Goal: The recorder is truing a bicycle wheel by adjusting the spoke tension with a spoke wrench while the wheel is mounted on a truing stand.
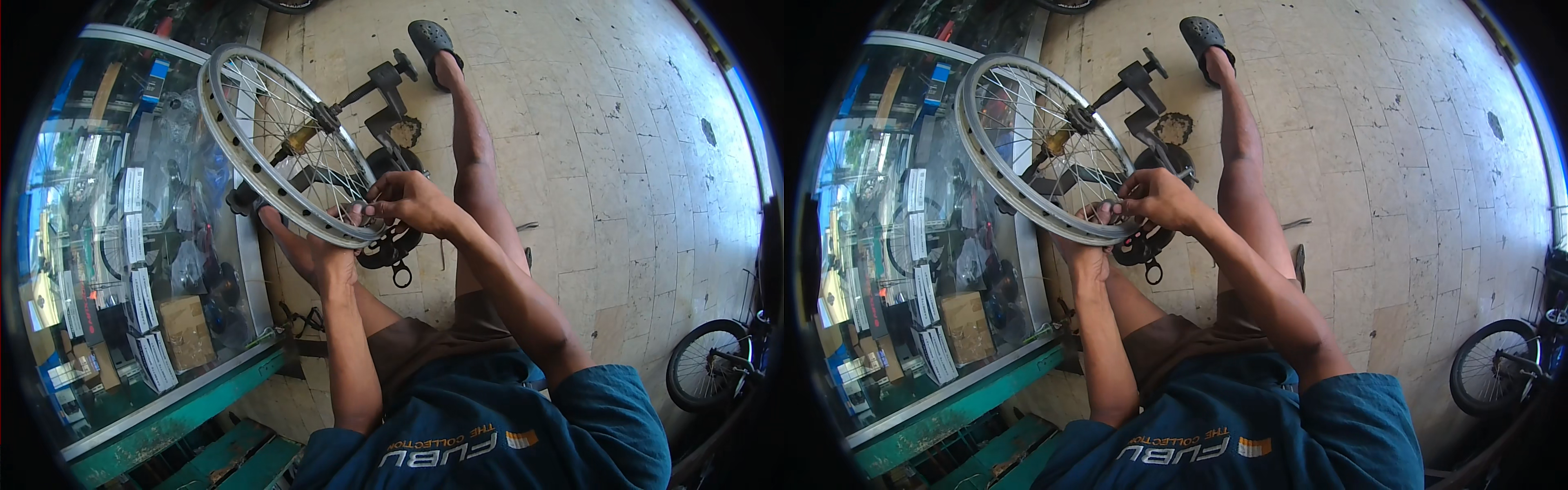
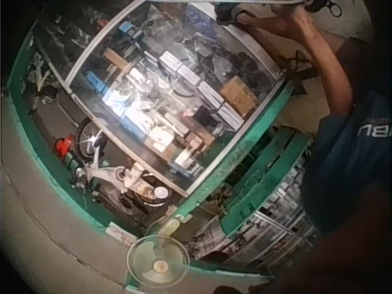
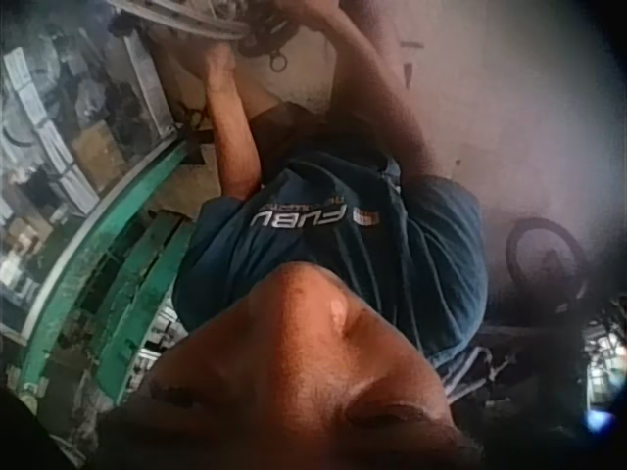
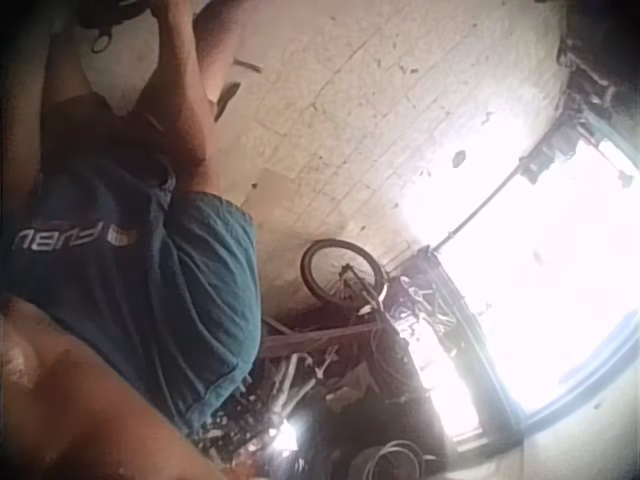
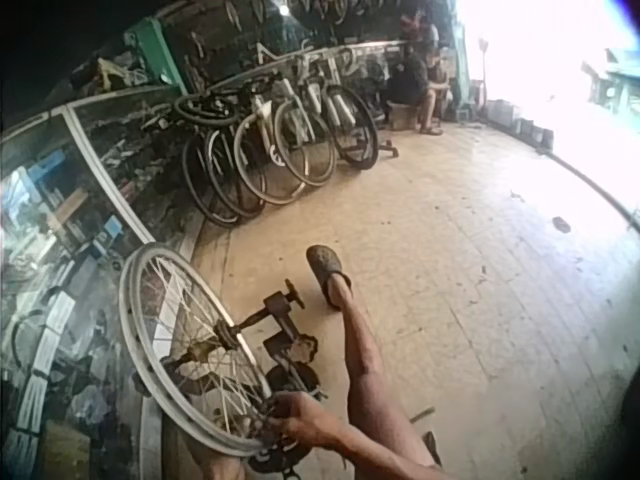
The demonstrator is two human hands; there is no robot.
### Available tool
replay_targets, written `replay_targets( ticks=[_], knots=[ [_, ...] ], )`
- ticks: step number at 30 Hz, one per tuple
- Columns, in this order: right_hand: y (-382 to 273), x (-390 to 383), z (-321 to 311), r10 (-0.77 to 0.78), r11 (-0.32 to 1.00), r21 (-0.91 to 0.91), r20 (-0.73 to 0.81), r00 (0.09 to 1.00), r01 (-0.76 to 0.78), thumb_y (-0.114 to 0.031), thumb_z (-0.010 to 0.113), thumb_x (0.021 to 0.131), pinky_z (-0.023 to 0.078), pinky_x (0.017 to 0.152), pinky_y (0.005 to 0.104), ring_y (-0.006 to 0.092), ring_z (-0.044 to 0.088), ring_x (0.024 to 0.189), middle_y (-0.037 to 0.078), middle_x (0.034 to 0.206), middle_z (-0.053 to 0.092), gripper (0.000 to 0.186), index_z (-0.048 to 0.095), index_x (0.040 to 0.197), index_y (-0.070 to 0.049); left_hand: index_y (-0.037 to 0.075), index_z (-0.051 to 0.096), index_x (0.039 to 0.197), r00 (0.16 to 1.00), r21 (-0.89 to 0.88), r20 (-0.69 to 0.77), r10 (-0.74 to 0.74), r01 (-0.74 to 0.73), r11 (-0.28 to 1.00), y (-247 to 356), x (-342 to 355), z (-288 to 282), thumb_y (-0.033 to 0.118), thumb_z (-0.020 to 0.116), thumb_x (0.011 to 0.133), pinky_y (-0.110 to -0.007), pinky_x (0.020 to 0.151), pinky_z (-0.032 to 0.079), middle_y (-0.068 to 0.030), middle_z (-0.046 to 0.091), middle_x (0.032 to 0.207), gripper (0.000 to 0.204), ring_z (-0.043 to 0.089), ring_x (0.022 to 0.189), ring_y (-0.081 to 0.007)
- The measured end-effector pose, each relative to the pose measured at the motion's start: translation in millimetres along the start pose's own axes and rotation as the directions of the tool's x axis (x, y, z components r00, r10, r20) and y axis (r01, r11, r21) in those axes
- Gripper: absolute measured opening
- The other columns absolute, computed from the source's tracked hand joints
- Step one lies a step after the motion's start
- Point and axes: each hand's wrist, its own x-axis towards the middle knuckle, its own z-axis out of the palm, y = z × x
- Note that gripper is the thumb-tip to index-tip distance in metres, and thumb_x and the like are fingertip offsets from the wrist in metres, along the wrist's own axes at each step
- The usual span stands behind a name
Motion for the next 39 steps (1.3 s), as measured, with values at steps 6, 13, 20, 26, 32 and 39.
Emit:
replay_targets(
  ticks=[6, 13, 20, 26, 32, 39],
  knots=[
    [-4.3, 0.5, 4.4, 0.073, 0.983, 0.171, -0.033, 0.997, -0.066, 0.002, 0.066, 0.085, 0.048, 0.051, 0.024, 0.0106, 0.059, 0.063, 0.009, 0.075, 0.07, 0.008, 0.073, 0.087, 0.004, 0.0, 0.066, 0.114, 0.994, -0.006, -0.086, 0.061, -0.062, 0.998, -5.1, -5.8, -14.2, 0.01, 0.068, 0.094, -0.018, 0.04, 0.036, -0.0043, 0.067, 0.084, 0.023, 0.05, 0.053, -0.007],
    [-1.7, 3.2, 0.9, 0.081, 0.997, -0.006, -0.076, 0.994, -0.081, -0.001, 0.063, 0.085, 0.048, 0.052, 0.0252, 0.0114, 0.059, 0.059, 0.009, 0.065, 0.066, 0.012, 0.075, 0.083, 0.002, 0.001, 0.067, 0.114, 0.999, -0.081, 0.012, 0.048, -0.047, 0.996, -13.2, 3.0, -36.9, 0.014, 0.073, 0.092, -0.017, 0.043, 0.035, -0.0035, 0.067, 0.084, 0.026, 0.05, 0.053, -0.006],
    [7.4, 2.2, 12.1, 0.024, 0.984, -0.174, -0.034, 0.999, -0.029, -0.008, 0.062, 0.088, 0.049, 0.058, 0.0257, 0.0125, 0.059, 0.062, 0.009, 0.07, 0.067, 0.015, 0.075, 0.083, 0.0, 0.002, 0.068, 0.115, 1.0, -0.129, -0.016, 0.008, -0.01, 0.992, -19.1, 16.7, -29.3, 0.018, 0.08, 0.088, -0.017, 0.045, 0.036, -0.0044, 0.069, 0.086, 0.034, 0.051, 0.053, -0.0053],
    [-5.9, -7.5, 3.5, 0.111, 0.988, 0.104, 0.034, 0.993, -0.114, -0.01, 0.061, 0.092, 0.049, 0.061, 0.025, 0.0135, 0.06, 0.065, 0.008, 0.077, 0.068, 0.017, 0.073, 0.096, 0.001, 0.001, 0.068, 0.112, 0.998, 0.168, -0.04, 0.05, -0.042, 0.985, -7.3, 16.0, -23.2, 0.018, 0.081, 0.087, -0.019, 0.045, 0.039, -0.0062, 0.069, 0.087, 0.033, 0.052, 0.054, -0.0071],
    [5.0, -8.0, -0.4, 0.067, 0.97, 0.231, 0.059, 0.996, -0.078, -0.012, 0.063, 0.091, 0.049, 0.061, 0.0263, 0.0148, 0.06, 0.066, 0.008, 0.079, 0.067, 0.019, 0.07, 0.104, 0.0, 0.0, 0.068, 0.109, 0.993, 0.442, -0.049, 0.105, -0.073, 0.894, 9.6, 20.4, -15.1, 0.018, 0.082, 0.086, -0.021, 0.046, 0.042, -0.0081, 0.068, 0.088, 0.032, 0.054, 0.056, -0.0088],
    [27.8, 3.4, 3.3, -0.08, 0.996, -0.033, -0.065, 0.995, 0.078, -0.011, 0.066, 0.092, 0.049, 0.06, 0.0277, 0.0149, 0.06, 0.065, 0.006, 0.076, 0.065, 0.015, 0.072, 0.1, 0.0, -0.001, 0.069, 0.106, 0.986, 0.682, -0.049, 0.162, -0.086, 0.727, 10.4, 1.4, 11.7, 0.018, 0.083, 0.085, -0.023, 0.046, 0.045, -0.01, 0.068, 0.089, 0.032, 0.055, 0.057, -0.0106]
  ],
)
